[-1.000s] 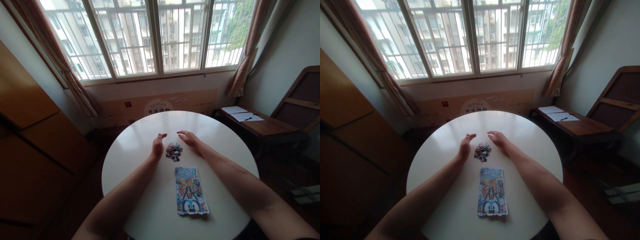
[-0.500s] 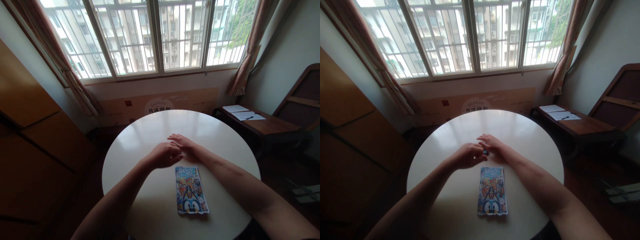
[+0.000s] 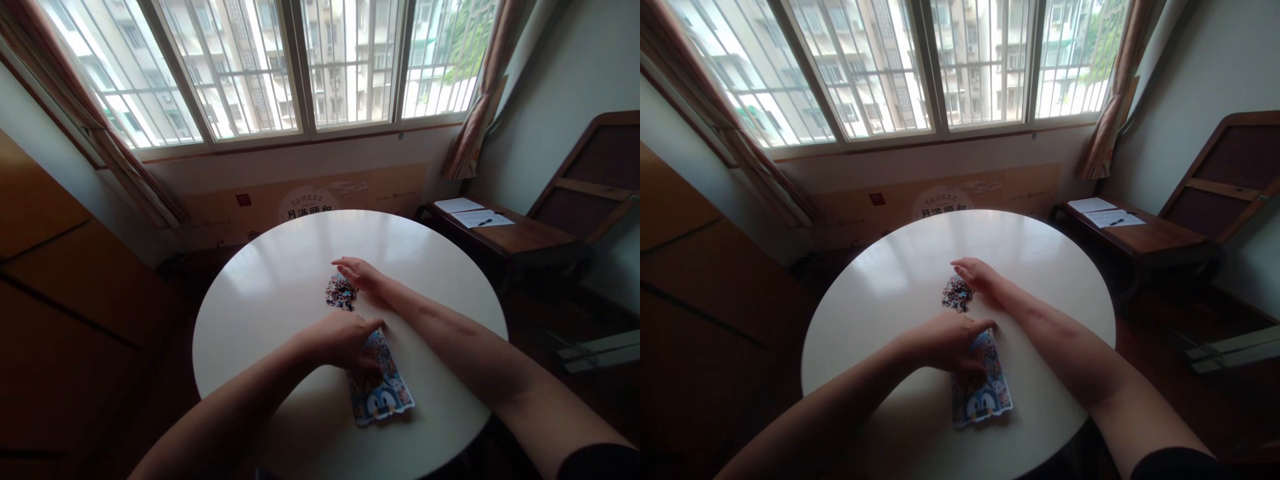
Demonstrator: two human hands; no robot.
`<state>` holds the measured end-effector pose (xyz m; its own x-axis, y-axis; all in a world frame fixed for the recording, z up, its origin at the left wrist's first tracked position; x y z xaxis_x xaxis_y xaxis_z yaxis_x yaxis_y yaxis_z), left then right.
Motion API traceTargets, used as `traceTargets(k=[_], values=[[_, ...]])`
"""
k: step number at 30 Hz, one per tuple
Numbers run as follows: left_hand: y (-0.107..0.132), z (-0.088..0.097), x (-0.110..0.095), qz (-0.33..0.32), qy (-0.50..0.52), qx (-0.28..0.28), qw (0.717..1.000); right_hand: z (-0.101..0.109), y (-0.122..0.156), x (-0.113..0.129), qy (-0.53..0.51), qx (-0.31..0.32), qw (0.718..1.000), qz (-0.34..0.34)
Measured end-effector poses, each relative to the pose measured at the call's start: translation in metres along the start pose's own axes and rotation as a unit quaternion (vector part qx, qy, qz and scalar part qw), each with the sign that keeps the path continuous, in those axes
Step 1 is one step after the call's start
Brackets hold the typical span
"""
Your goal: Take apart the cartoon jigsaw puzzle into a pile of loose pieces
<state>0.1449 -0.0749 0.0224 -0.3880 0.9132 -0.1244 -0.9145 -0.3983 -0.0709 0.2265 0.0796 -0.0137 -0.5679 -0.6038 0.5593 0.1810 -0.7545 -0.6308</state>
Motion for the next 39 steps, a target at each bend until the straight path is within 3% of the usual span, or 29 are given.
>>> traceTargets(k=[10, 16, 29, 39], values=[[0.003, 0.002, 0.004, -0.024, 0.055, 0.042, 0.997, -0.002, 0.0, -0.001, 0.012, 0.013, 1.0, 0.011], [0.002, 0.003, 0.004, -0.027, 0.057, 0.027, 0.998, -0.002, 0.0, 0.0, 0.012, 0.017, 1.0, 0.01], [0.006, 0.005, 0.002, -0.024, 0.068, 0.059, 0.996, -0.004, 0.001, 0.002, 0.01, 0.028, 1.0, 0.006], [0.009, 0.009, 0.007, -0.025, 0.101, 0.056, 0.993, -0.004, 0.006, 0.017, -0.009, 0.06, 0.997, 0.044]])
Point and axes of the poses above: each hand's wrist, its own y-axis away from the middle knuckle, its own z-axis out of the back of the hand, x = y × z, the point moved 7 cm from there along -y, towards the middle knuckle, and after that the axes turned 14 degrees about -x, right-handed, at the moved point
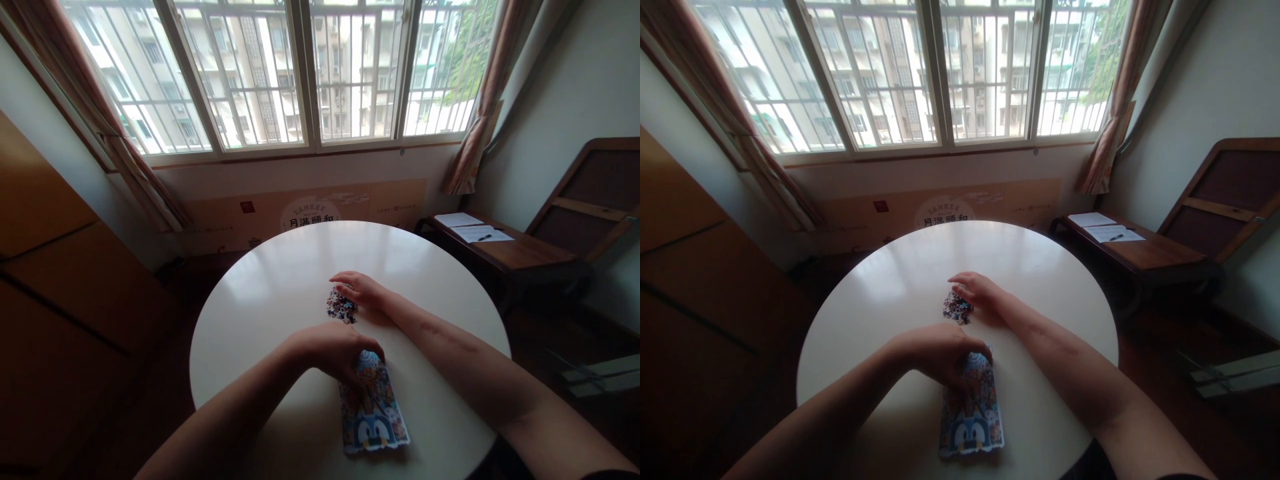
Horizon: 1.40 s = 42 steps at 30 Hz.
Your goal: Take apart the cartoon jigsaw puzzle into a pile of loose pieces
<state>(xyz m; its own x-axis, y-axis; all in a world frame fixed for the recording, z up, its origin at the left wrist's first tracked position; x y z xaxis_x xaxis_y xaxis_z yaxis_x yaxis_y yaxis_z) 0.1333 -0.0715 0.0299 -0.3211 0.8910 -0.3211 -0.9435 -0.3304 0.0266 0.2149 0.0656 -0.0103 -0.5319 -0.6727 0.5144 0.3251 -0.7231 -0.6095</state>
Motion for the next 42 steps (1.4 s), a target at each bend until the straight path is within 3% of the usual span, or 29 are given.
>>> traceTargets(k=[3, 6, 8, 9, 11, 13, 16, 18, 21, 25, 34, 38, 42], values=[[0.001, 0.004, -0.002, 0.003, 0.032, -0.003, 0.999, -0.001, 0.002, 0.007, 0.0, 0.022, 1.0, 0.016], [0.003, 0.011, -0.001, 0.001, 0.134, -0.003, 0.991, -0.003, 0.004, 0.01, 0.001, 0.042, 0.999, 0.025], [0.002, 0.025, 0.008, -0.004, 0.227, -0.055, 0.972, -0.005, 0.004, 0.011, 0.001, 0.053, 0.998, 0.029], [0.002, 0.035, 0.018, -0.001, 0.27, -0.115, 0.956, -0.005, 0.005, 0.012, -0.001, 0.06, 0.998, 0.032], [0.006, 0.057, 0.049, 0.029, 0.353, -0.267, 0.896, -0.007, 0.005, 0.015, -0.003, 0.073, 0.997, 0.041], [0.018, 0.071, 0.091, 0.092, 0.42, -0.418, 0.8, -0.008, 0.006, 0.018, -0.002, 0.081, 0.996, 0.046], [0.037, 0.071, 0.143, 0.172, 0.45, -0.551, 0.681, -0.008, 0.005, 0.023, 0.009, 0.091, 0.995, 0.05], [0.048, 0.064, 0.171, 0.232, 0.449, -0.598, 0.623, -0.009, 0.005, 0.027, 0.012, 0.103, 0.993, 0.055], [0.055, 0.052, 0.195, 0.271, 0.444, -0.613, 0.595, -0.012, 0.006, 0.033, 0.007, 0.125, 0.99, 0.071], [0.061, 0.041, 0.214, 0.305, 0.445, -0.619, 0.571, -0.013, 0.007, 0.038, -0.006, 0.146, 0.986, 0.08], [0.053, 0.031, 0.213, 0.298, 0.49, -0.587, 0.571, -0.002, 0.008, 0.033, -0.035, 0.142, 0.988, 0.037], [0.05, 0.027, 0.221, 0.301, 0.546, -0.532, 0.573, 0.003, 0.006, 0.023, -0.067, 0.109, 0.992, 0.003], [0.051, 0.033, 0.237, 0.314, 0.606, -0.497, 0.535, 0.005, 0.001, -0.003, -0.081, 0.022, 0.995, -0.056]])
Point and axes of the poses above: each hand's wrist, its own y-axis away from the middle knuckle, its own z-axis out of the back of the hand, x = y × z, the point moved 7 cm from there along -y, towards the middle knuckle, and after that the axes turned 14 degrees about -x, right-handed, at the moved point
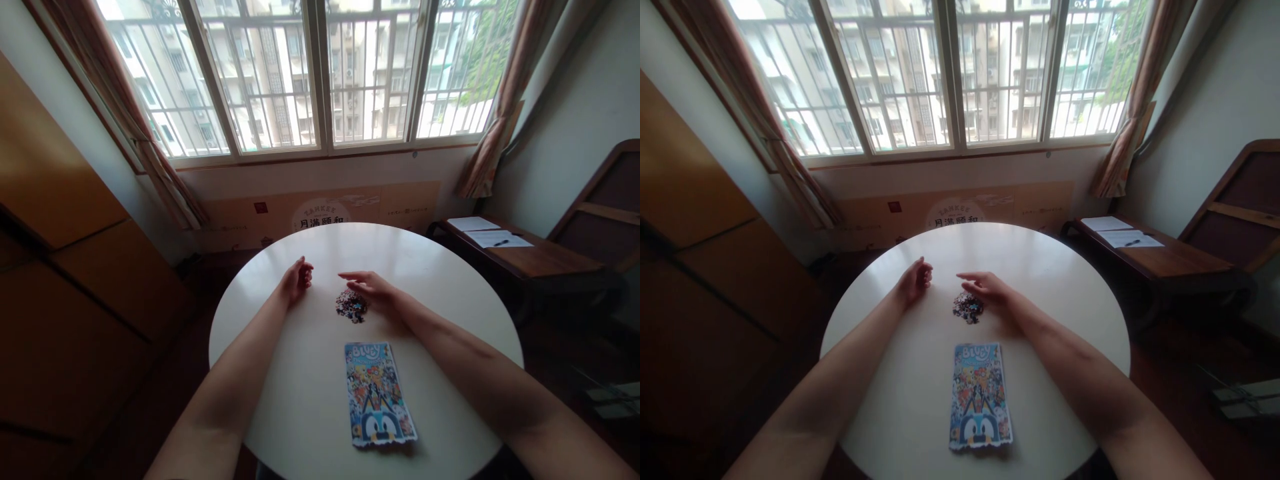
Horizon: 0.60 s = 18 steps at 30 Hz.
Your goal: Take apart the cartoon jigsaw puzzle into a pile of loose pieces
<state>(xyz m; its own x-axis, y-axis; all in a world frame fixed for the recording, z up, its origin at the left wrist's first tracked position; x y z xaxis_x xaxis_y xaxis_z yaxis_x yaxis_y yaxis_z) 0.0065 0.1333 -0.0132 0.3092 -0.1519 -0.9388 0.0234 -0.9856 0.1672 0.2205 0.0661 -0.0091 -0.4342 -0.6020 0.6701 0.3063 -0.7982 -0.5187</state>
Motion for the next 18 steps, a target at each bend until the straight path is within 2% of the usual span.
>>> traceTargets(k=[2, 5, 9, 11, 14, 16, 18], values=[[-0.009, 0.001, -0.004, 0.022, 0.035, -0.005, 0.999, 0.002, -0.003, -0.012, -0.004, -0.046, 0.999, -0.022], [-0.024, 0.007, -0.012, -0.002, 0.15, -0.039, 0.988, 0.004, -0.003, -0.019, 0.0, -0.081, 0.996, -0.036], [-0.04, 0.026, -0.016, -0.063, 0.34, -0.092, 0.934, 0.006, 0.001, -0.011, 0.02, -0.078, 0.997, -0.02], [-0.045, 0.041, -0.016, -0.071, 0.43, -0.1, 0.894, 0.007, 0.002, -0.008, 0.032, -0.074, 0.997, -0.011], [-0.053, 0.064, -0.017, -0.053, 0.566, -0.096, 0.817, 0.012, 0.005, -0.012, 0.049, -0.081, 0.995, -0.015], [-0.058, 0.078, -0.019, -0.028, 0.652, -0.081, 0.753, 0.018, 0.006, -0.019, 0.056, -0.094, 0.994, -0.023], [-0.062, 0.088, -0.023, 0.005, 0.737, -0.054, 0.674, 0.026, 0.007, -0.027, 0.066, -0.105, 0.992, -0.036]])
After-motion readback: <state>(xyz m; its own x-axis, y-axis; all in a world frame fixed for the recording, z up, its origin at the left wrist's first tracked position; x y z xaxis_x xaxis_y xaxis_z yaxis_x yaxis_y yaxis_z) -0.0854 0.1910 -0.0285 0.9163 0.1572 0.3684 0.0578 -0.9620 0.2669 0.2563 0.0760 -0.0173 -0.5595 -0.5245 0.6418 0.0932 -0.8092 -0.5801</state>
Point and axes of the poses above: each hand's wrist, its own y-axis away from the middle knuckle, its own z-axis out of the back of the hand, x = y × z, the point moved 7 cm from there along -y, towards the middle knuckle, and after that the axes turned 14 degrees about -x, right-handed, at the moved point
